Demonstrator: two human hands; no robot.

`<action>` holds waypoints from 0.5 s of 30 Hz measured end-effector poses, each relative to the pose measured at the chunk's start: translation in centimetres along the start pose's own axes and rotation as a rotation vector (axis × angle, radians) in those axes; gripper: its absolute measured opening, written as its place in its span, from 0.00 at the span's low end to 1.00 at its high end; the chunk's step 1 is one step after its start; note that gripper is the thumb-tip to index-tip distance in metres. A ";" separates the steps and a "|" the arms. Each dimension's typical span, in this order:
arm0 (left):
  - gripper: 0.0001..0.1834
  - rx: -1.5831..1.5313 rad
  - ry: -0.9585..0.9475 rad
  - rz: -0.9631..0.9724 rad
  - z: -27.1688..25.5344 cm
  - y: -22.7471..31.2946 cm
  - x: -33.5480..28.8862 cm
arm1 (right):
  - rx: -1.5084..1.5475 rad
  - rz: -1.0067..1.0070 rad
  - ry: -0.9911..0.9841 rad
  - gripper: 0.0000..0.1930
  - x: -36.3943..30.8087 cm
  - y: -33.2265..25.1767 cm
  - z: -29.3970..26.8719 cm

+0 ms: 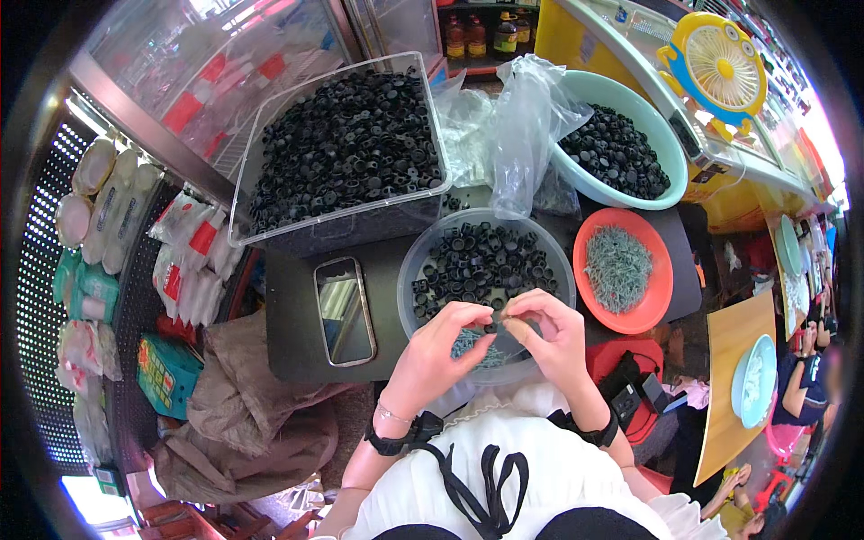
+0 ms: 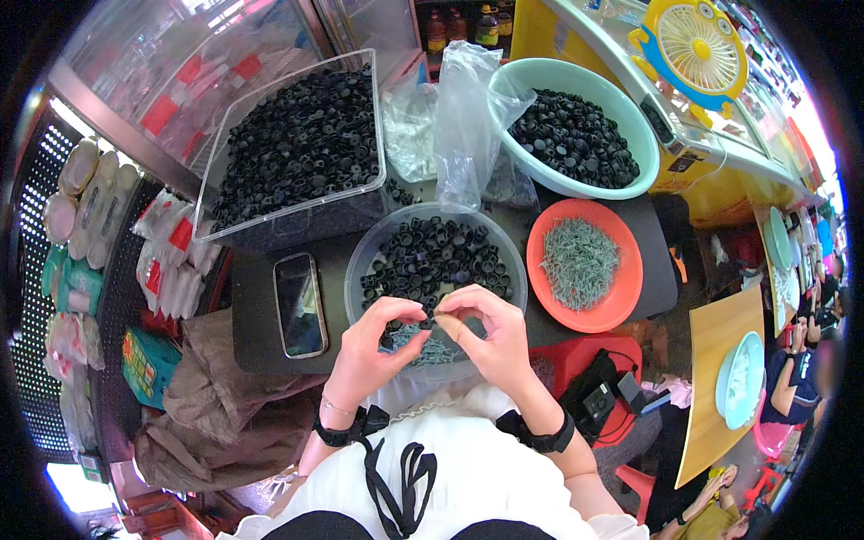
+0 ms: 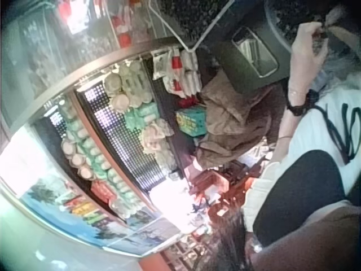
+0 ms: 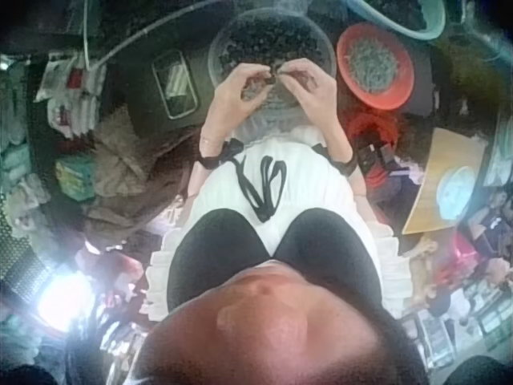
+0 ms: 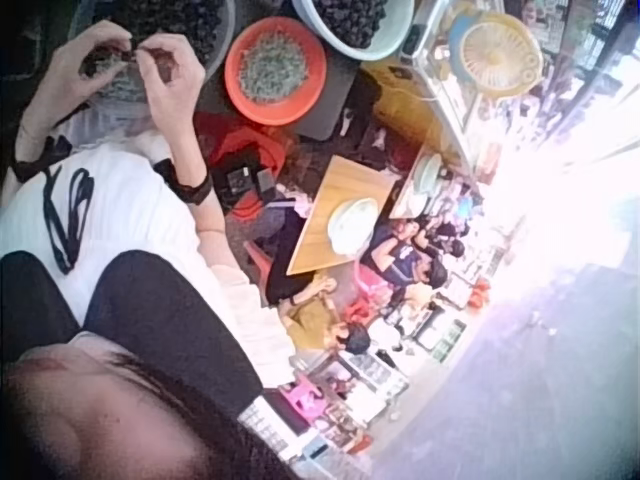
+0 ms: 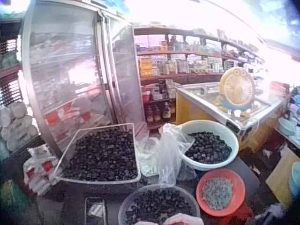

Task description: Assembling small black plastic components by inserting pins by hand.

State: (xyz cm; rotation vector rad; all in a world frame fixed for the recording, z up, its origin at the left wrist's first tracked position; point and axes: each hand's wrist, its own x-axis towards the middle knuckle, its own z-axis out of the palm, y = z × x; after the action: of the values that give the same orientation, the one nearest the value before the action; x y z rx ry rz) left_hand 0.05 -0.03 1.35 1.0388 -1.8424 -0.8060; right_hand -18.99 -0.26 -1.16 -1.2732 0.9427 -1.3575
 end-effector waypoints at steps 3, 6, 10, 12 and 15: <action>0.22 -0.013 0.006 0.007 0.0 -0.2 -0.1 | -0.034 -0.029 -0.062 0.08 0.0 0.3 -0.2; 0.22 -0.036 0.021 0.006 0.0 -0.3 -0.3 | -0.128 -0.098 -0.086 0.09 0.0 0.5 -0.1; 0.24 -0.037 0.021 0.009 0.0 -0.4 -0.4 | -0.174 -0.105 -0.056 0.09 0.0 0.5 0.1; 0.24 -0.033 0.016 0.013 0.1 -0.4 -0.4 | -0.178 -0.108 -0.051 0.09 0.0 0.5 0.1; 0.25 -0.019 0.017 0.018 0.3 -0.3 -0.4 | -0.195 -0.129 -0.054 0.09 0.0 0.5 -0.1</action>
State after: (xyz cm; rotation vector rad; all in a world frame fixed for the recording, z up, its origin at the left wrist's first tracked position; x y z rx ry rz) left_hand 0.06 0.22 0.80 1.0124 -1.8240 -0.8005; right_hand -18.99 -0.41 -1.64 -1.5340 0.9888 -1.3476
